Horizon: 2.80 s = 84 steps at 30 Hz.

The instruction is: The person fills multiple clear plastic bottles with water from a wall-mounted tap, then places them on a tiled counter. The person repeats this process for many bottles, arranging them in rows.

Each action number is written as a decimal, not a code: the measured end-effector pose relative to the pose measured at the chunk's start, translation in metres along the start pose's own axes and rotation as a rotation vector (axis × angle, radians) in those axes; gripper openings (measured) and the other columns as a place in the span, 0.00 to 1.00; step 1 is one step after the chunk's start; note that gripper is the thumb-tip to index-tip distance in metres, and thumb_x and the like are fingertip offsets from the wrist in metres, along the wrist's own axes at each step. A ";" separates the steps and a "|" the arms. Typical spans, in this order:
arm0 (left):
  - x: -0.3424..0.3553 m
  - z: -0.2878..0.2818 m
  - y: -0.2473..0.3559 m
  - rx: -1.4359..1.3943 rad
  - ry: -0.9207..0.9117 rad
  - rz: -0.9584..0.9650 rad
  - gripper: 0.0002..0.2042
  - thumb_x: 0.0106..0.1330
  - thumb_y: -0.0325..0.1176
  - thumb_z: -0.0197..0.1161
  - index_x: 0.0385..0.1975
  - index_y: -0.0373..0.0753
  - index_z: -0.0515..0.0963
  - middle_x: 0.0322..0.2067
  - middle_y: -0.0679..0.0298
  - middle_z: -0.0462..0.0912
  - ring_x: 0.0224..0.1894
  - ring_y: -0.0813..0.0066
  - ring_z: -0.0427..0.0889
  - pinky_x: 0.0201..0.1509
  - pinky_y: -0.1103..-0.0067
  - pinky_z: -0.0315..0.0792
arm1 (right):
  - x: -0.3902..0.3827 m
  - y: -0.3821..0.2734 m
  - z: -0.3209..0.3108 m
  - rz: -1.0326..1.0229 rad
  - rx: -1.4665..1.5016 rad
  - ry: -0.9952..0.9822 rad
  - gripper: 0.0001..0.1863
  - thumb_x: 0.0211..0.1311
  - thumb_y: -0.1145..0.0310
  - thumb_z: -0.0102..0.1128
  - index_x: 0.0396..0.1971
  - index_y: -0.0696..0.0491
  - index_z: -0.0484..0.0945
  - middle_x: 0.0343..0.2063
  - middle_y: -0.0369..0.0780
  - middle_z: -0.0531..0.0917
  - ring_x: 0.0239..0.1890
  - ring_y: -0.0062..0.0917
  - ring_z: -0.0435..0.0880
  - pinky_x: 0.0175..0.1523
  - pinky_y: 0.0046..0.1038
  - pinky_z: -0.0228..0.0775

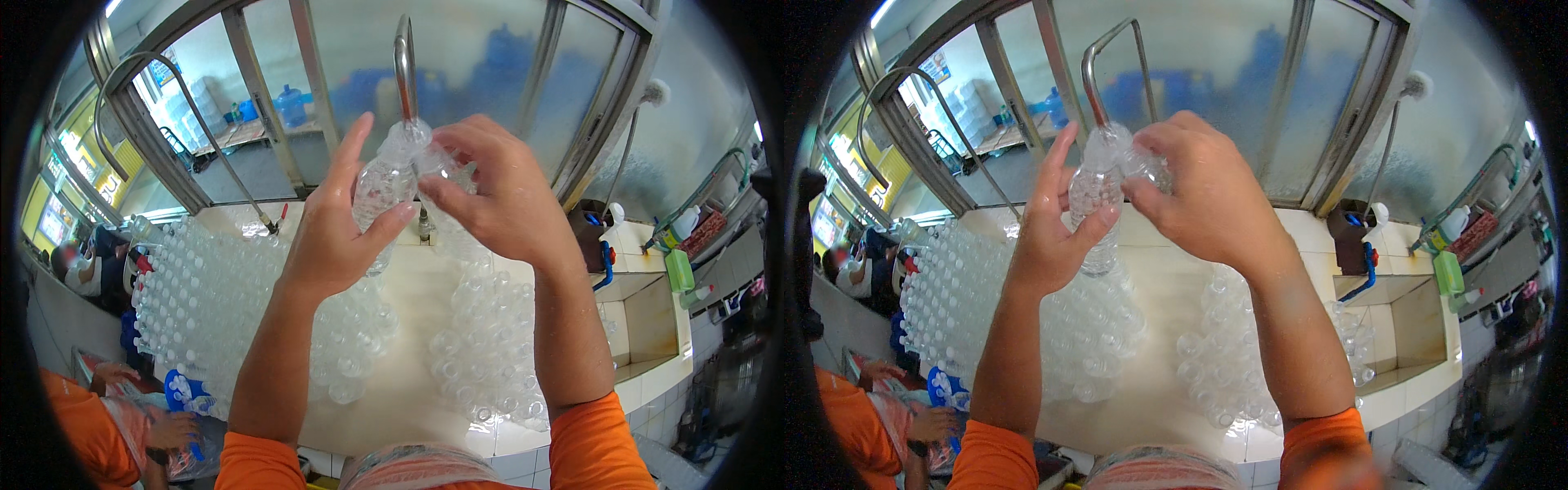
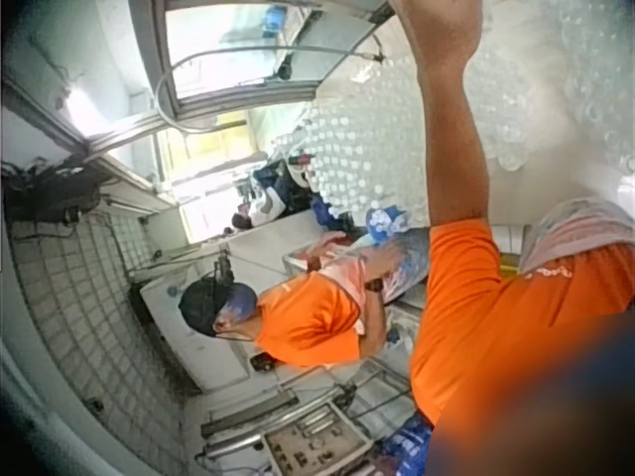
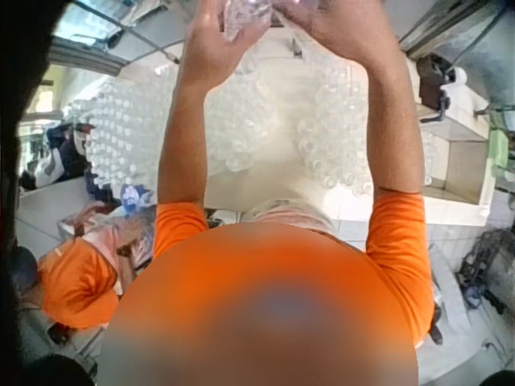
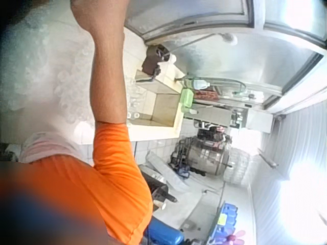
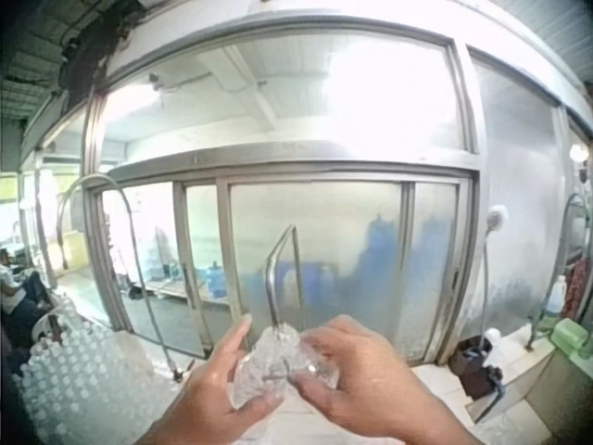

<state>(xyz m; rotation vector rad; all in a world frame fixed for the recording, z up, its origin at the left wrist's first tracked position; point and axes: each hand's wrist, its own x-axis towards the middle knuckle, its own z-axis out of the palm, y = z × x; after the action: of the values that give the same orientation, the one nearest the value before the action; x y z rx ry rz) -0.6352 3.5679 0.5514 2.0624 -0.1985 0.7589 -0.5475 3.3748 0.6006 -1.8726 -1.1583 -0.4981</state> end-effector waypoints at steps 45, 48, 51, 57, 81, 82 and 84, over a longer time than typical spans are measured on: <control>0.021 0.010 0.019 -0.091 0.083 0.223 0.33 0.77 0.43 0.58 0.76 0.33 0.59 0.75 0.48 0.64 0.77 0.57 0.63 0.80 0.67 0.54 | -0.161 0.117 0.052 0.424 -0.257 -0.265 0.19 0.60 0.71 0.68 0.53 0.50 0.86 0.44 0.46 0.83 0.49 0.42 0.82 0.54 0.43 0.75; 0.020 0.009 0.020 -0.080 0.074 0.202 0.34 0.76 0.42 0.59 0.77 0.33 0.59 0.74 0.48 0.65 0.76 0.56 0.65 0.79 0.67 0.56 | -0.113 0.087 0.027 0.304 -0.037 0.029 0.22 0.62 0.76 0.65 0.57 0.52 0.84 0.41 0.44 0.80 0.44 0.36 0.81 0.50 0.32 0.75; 0.017 0.007 0.019 -0.049 0.060 0.182 0.34 0.75 0.40 0.61 0.77 0.33 0.59 0.73 0.47 0.67 0.75 0.56 0.67 0.78 0.66 0.59 | -0.064 0.052 0.013 0.141 0.146 0.158 0.20 0.61 0.74 0.67 0.55 0.57 0.84 0.42 0.49 0.83 0.43 0.38 0.83 0.51 0.34 0.75; 0.001 -0.011 -0.005 0.019 -0.069 0.077 0.33 0.73 0.37 0.65 0.76 0.34 0.61 0.69 0.49 0.72 0.70 0.59 0.73 0.75 0.65 0.65 | -0.005 0.000 -0.001 0.151 0.166 -0.028 0.23 0.62 0.72 0.73 0.56 0.62 0.81 0.46 0.43 0.87 0.49 0.26 0.86 0.58 0.28 0.77; -0.009 -0.094 -0.302 0.814 -0.554 -0.779 0.33 0.59 0.46 0.77 0.62 0.41 0.73 0.60 0.50 0.83 0.66 0.49 0.78 0.75 0.63 0.66 | 0.023 -0.013 0.014 0.142 0.312 0.079 0.28 0.58 0.75 0.78 0.59 0.61 0.78 0.48 0.39 0.86 0.47 0.19 0.84 0.51 0.21 0.77; 0.002 -0.092 -0.280 0.804 -0.573 -0.800 0.34 0.61 0.47 0.77 0.66 0.41 0.73 0.61 0.50 0.82 0.67 0.48 0.78 0.76 0.62 0.65 | 0.027 -0.013 0.017 0.095 0.361 0.132 0.28 0.56 0.76 0.80 0.57 0.60 0.79 0.45 0.37 0.85 0.45 0.16 0.82 0.47 0.18 0.75; 0.026 -0.079 -0.222 0.341 -0.179 -0.522 0.35 0.69 0.51 0.71 0.71 0.38 0.71 0.65 0.50 0.79 0.69 0.54 0.77 0.75 0.65 0.65 | 0.033 -0.015 0.021 0.095 0.411 0.156 0.27 0.55 0.77 0.81 0.55 0.59 0.79 0.43 0.35 0.84 0.44 0.15 0.81 0.46 0.17 0.75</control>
<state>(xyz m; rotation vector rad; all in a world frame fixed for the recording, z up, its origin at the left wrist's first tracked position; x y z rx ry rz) -0.5584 3.7641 0.4424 2.3572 0.3862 0.2976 -0.5463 3.4126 0.6185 -1.4977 -0.9776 -0.3176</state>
